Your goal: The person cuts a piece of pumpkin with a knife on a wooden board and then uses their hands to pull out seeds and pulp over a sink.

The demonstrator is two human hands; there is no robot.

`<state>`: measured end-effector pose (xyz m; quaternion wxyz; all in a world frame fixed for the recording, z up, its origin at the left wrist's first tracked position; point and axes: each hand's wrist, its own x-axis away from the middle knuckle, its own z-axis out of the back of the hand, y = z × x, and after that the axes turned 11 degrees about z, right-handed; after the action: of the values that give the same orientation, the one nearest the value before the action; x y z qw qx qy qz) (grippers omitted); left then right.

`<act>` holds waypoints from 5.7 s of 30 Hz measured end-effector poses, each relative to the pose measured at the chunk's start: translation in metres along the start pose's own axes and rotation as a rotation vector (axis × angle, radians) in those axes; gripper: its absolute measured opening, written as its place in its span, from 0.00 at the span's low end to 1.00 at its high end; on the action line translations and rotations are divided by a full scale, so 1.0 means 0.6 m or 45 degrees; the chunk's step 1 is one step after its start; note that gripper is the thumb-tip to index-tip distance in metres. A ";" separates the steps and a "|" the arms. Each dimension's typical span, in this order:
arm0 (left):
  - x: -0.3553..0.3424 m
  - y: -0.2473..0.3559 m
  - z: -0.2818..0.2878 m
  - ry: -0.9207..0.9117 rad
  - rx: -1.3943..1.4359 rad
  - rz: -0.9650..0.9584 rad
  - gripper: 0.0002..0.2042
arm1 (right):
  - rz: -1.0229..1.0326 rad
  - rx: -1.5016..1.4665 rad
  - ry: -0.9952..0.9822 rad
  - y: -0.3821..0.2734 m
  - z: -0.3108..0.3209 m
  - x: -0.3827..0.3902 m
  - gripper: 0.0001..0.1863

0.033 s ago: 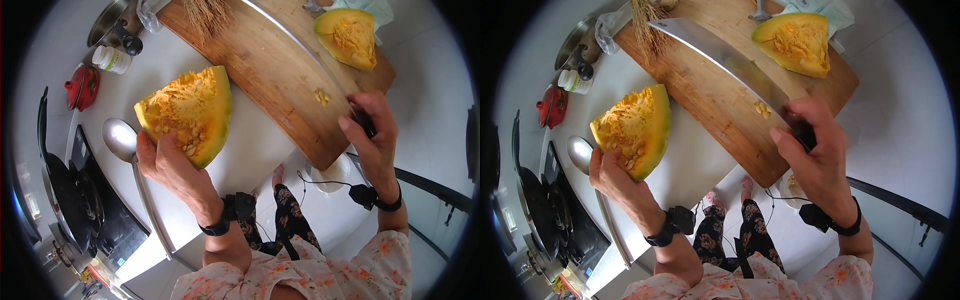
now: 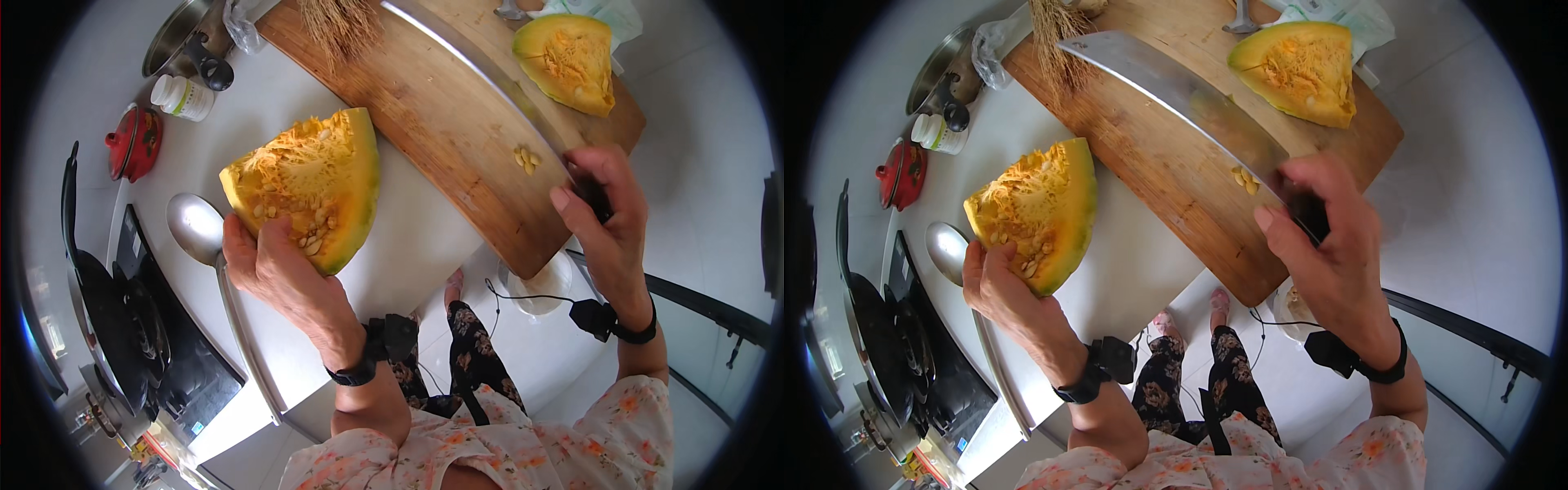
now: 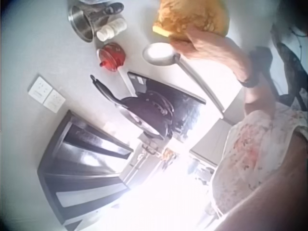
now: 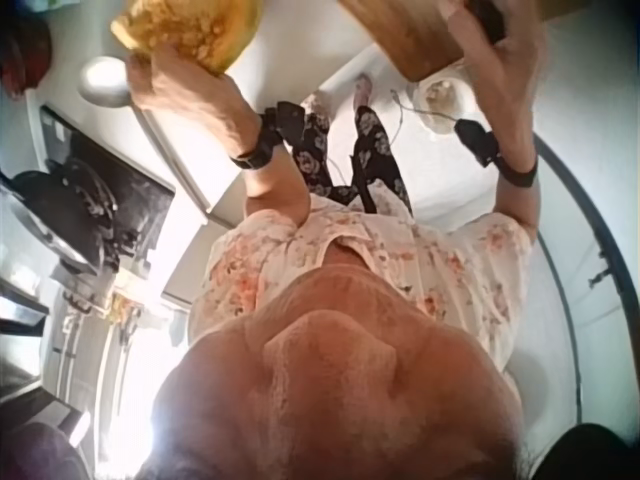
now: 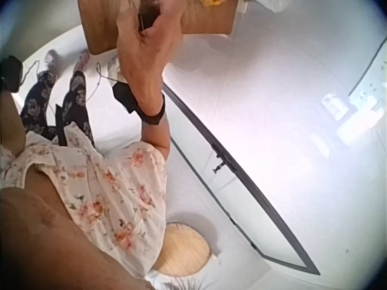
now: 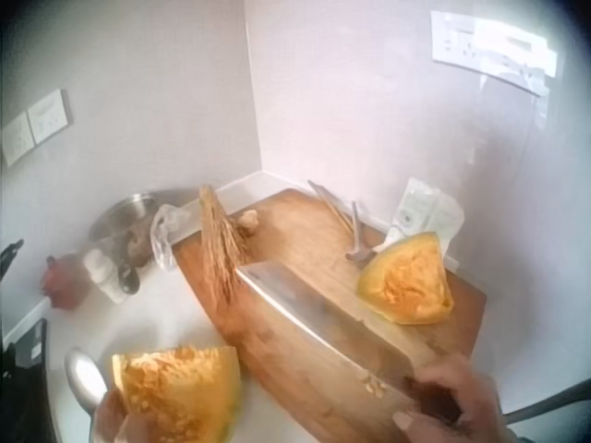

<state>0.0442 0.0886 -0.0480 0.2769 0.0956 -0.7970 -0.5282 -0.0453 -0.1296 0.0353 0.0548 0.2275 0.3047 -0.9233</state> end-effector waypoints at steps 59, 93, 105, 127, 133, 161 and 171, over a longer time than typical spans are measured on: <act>0.017 -0.006 -0.004 0.012 -0.200 -0.196 0.17 | 0.414 0.685 -0.104 0.049 -0.009 -0.079 0.06; 0.172 -0.071 -0.159 -1.084 -1.133 -1.497 0.11 | -1.031 -1.975 0.850 0.112 -0.052 0.159 0.15; 0.284 -0.112 -0.126 -1.322 -1.120 -1.692 0.12 | -0.852 -2.175 0.809 0.087 -0.018 0.153 0.11; 0.109 -0.002 -0.259 -0.737 -0.764 -0.899 0.18 | -1.144 -1.848 0.865 0.107 0.027 0.189 0.13; 0.084 0.000 -0.307 -0.996 -0.528 -0.454 0.10 | -1.235 -1.916 0.753 0.111 0.000 0.216 0.13; 0.079 0.006 -0.337 -1.179 -0.532 0.044 0.07 | -1.224 -1.747 0.619 0.109 -0.001 0.224 0.14; 0.090 0.029 -0.297 -1.308 -0.274 0.233 0.04 | -1.140 -1.862 0.662 0.116 0.023 0.217 0.16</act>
<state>0.0984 -0.0688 0.0377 -0.0960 -0.2742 -0.7762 -0.5596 -0.1501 -0.1892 -0.0512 -0.2500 0.1976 0.8799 -0.3524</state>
